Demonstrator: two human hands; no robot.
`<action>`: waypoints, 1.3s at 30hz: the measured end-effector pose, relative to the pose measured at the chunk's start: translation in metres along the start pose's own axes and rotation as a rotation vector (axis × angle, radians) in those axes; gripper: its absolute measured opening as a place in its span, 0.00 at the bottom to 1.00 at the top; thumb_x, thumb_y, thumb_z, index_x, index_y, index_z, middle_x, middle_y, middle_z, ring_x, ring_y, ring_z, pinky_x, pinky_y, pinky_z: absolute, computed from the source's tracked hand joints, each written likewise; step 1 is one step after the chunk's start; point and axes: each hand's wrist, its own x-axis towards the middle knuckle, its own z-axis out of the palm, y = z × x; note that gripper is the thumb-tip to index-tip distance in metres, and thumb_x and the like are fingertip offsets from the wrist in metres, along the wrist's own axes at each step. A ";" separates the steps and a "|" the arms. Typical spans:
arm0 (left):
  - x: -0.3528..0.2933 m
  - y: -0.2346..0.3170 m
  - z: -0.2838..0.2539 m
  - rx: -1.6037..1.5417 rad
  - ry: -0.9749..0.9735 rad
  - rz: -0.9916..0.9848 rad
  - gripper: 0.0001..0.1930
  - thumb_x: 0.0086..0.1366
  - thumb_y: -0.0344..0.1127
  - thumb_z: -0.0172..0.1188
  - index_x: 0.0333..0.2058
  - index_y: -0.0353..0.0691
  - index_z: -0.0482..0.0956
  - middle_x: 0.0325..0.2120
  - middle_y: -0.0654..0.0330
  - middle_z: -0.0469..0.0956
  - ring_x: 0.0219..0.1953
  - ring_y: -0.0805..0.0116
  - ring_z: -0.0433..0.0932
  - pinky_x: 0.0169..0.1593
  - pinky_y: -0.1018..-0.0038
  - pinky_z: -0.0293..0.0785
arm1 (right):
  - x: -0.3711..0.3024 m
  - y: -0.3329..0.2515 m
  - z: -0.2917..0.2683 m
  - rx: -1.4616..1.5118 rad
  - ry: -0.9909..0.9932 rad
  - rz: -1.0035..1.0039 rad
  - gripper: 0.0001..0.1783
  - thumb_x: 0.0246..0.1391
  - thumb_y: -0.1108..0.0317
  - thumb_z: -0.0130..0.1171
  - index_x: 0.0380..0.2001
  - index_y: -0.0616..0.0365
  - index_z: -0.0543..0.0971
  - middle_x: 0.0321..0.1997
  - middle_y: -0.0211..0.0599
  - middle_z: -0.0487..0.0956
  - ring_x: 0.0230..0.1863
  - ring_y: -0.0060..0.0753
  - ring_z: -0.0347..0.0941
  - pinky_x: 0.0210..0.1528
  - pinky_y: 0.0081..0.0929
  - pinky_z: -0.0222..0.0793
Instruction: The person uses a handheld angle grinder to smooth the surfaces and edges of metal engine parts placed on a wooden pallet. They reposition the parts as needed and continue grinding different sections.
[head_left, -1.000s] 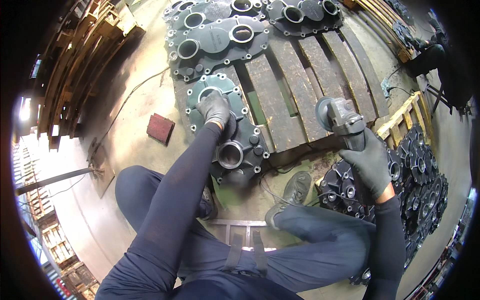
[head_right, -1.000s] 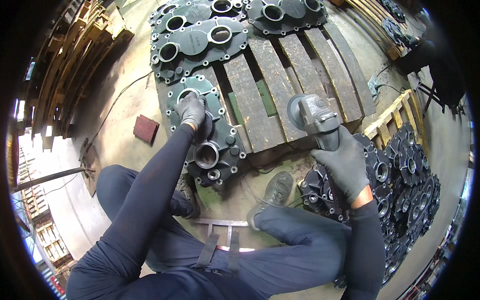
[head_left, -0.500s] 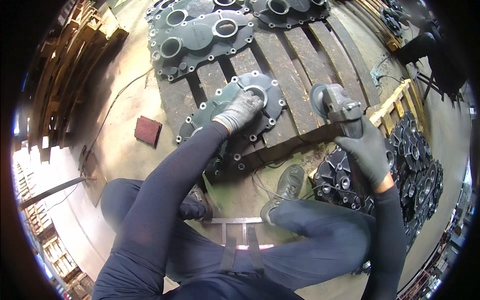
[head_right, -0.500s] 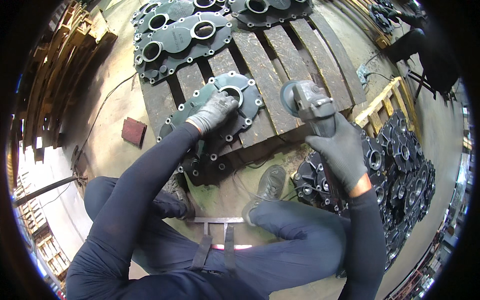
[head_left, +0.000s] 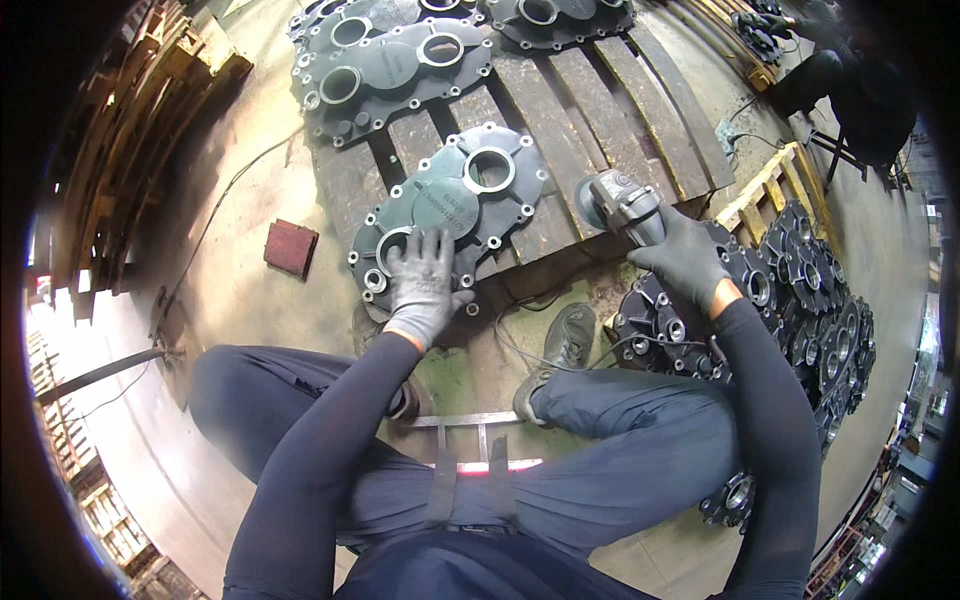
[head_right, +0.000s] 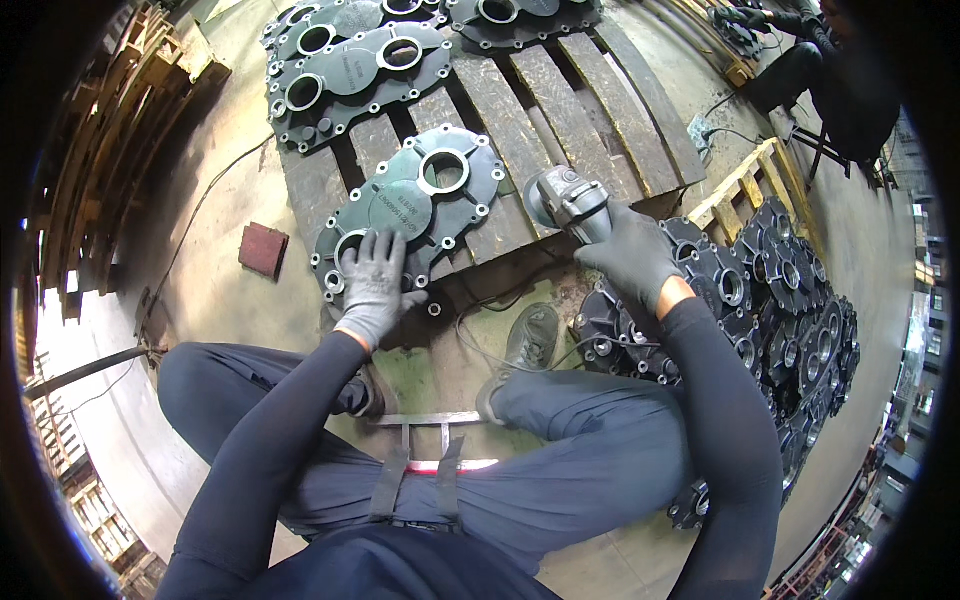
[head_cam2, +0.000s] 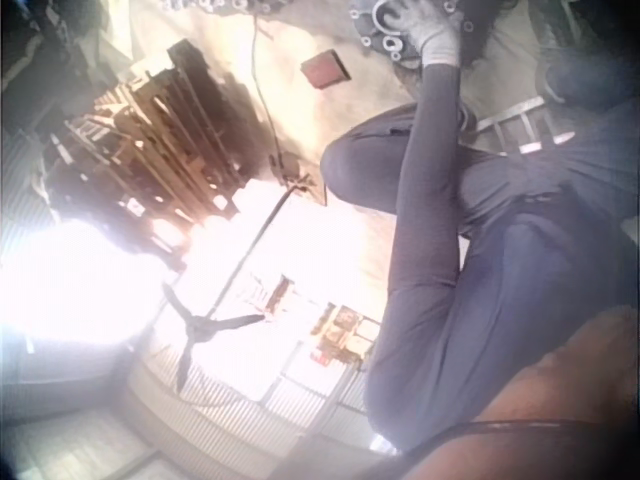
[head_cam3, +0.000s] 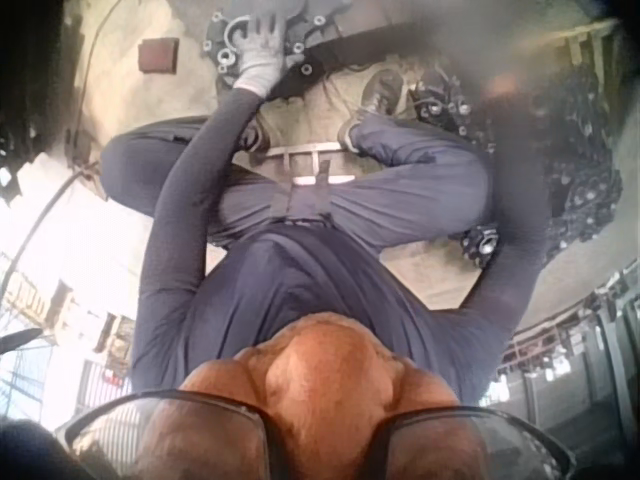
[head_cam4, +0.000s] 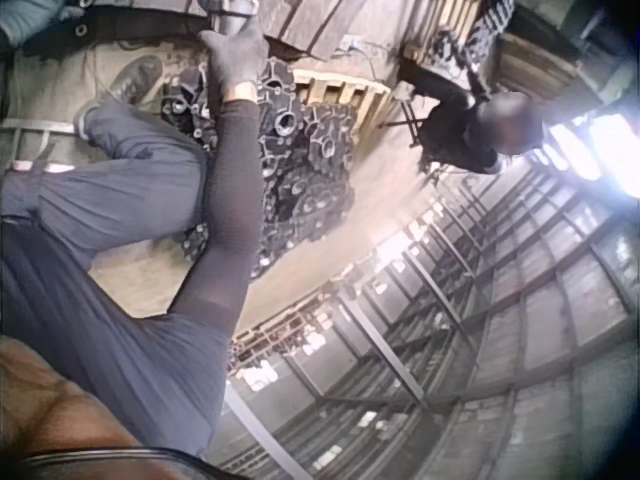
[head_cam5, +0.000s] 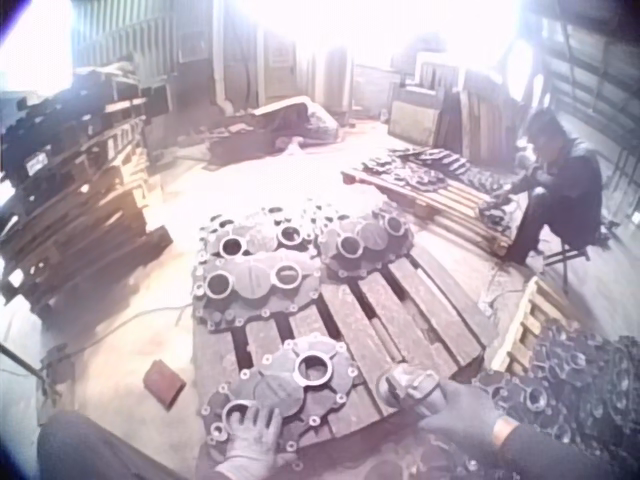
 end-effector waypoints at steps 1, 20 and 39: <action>-0.004 -0.009 0.005 0.031 -0.037 -0.035 0.63 0.48 0.67 0.81 0.78 0.46 0.63 0.76 0.53 0.65 0.78 0.48 0.61 0.76 0.40 0.55 | 0.001 -0.004 -0.003 -0.005 -0.023 0.011 0.39 0.42 0.48 0.76 0.54 0.62 0.84 0.49 0.63 0.88 0.53 0.64 0.86 0.60 0.52 0.79; 0.054 -0.187 0.052 0.047 0.060 0.139 0.41 0.66 0.30 0.67 0.76 0.66 0.67 0.71 0.54 0.73 0.65 0.48 0.80 0.65 0.55 0.82 | 0.058 -0.006 0.061 -0.148 -0.035 -0.007 0.40 0.46 0.48 0.77 0.59 0.61 0.81 0.52 0.62 0.88 0.56 0.65 0.85 0.62 0.52 0.79; 0.009 -0.126 -0.172 -0.427 -0.016 0.210 0.23 0.77 0.50 0.63 0.61 0.41 0.83 0.42 0.44 0.88 0.46 0.45 0.88 0.51 0.53 0.82 | 0.033 -0.046 0.119 -0.122 -0.107 0.045 0.36 0.47 0.53 0.76 0.57 0.59 0.80 0.51 0.59 0.88 0.56 0.64 0.85 0.60 0.53 0.79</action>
